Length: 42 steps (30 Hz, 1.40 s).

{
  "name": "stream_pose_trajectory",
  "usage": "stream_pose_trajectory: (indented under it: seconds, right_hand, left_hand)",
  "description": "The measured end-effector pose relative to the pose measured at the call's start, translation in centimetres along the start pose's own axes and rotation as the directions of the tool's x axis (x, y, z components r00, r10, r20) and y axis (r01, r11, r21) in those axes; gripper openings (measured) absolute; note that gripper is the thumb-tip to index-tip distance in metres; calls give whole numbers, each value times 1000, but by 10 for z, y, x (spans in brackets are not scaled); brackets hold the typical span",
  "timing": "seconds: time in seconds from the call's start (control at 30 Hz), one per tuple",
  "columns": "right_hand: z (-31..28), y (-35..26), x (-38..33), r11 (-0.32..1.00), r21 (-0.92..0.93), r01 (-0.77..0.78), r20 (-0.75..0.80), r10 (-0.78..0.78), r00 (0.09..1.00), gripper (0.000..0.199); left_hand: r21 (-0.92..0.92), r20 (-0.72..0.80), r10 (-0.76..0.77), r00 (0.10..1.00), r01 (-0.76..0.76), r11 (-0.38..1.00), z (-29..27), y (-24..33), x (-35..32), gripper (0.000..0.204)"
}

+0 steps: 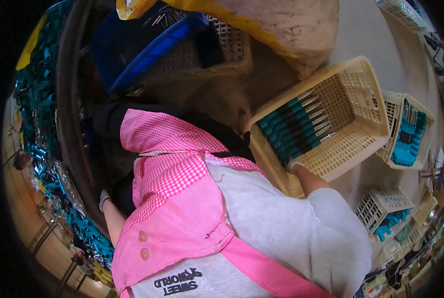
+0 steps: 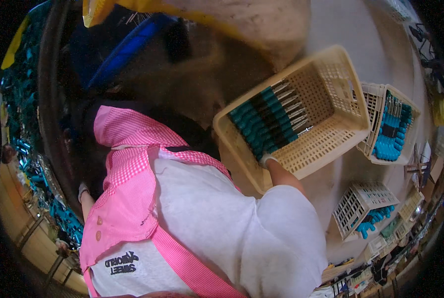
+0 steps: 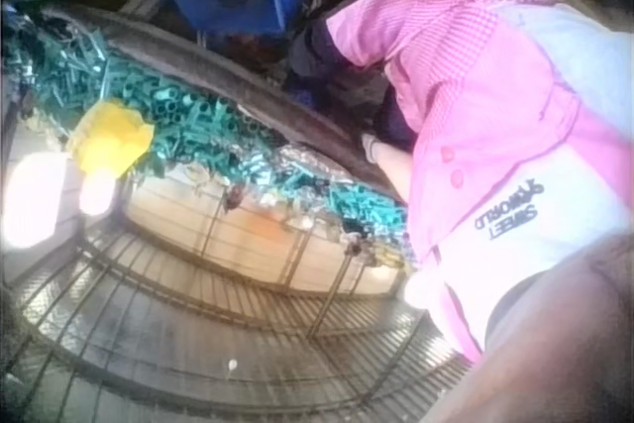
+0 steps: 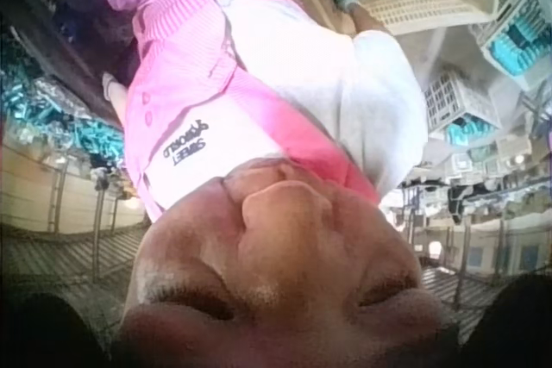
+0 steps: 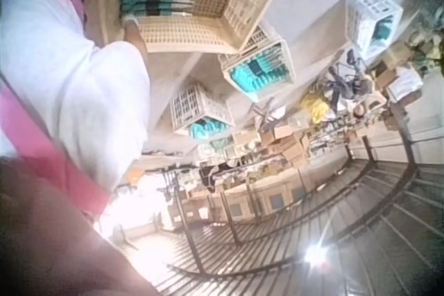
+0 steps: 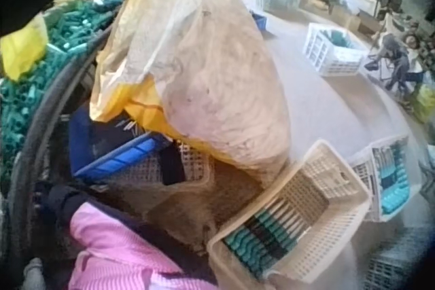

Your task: Assembling plastic and metal components to create tool or handle assemblies at a factory workbench.

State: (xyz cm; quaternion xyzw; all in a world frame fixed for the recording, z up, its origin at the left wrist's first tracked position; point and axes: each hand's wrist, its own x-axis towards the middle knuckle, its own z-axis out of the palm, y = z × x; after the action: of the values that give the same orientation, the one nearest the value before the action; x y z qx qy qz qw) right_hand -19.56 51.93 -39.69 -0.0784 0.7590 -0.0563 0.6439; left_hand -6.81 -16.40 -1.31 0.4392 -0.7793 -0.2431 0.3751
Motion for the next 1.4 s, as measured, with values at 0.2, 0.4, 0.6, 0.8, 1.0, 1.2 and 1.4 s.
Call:
stream_pose_trajectory:
  seconds: [0.2,0.4,0.6,0.8,1.0,1.2,1.4]
  right_hand:
    - [18,69,99,968,-149,201,286,-153,946,46]
    - [12,17,44,994,-40,-102,158,107,982,70]
    - [-35,-26,-8,916,400,-30,-258,144,955,71]
    - [-38,-57,35,873,472,120,-337,53,940,69]
    - [-123,-93,34,969,-245,40,-198,-91,976,66]
    - [-199,-97,91,-170,243,955,-732,614,296,64]
    - [-238,-129,-30,335,886,320,-457,517,723,50]
  left_hand:
    - [-83,32,-66,997,69,994,20,-4,9,55]
    - [-127,17,-95,995,97,987,15,0,7,55]
    - [-186,5,-143,990,141,972,14,-2,8,56]
    - [-241,5,-192,981,188,952,12,-1,10,57]
    - [-309,-53,-260,964,232,922,-10,-12,3,58]
    - [-450,-14,-328,945,287,846,28,-24,7,59]
    - [-549,-69,-452,889,345,761,-9,-69,-22,60]
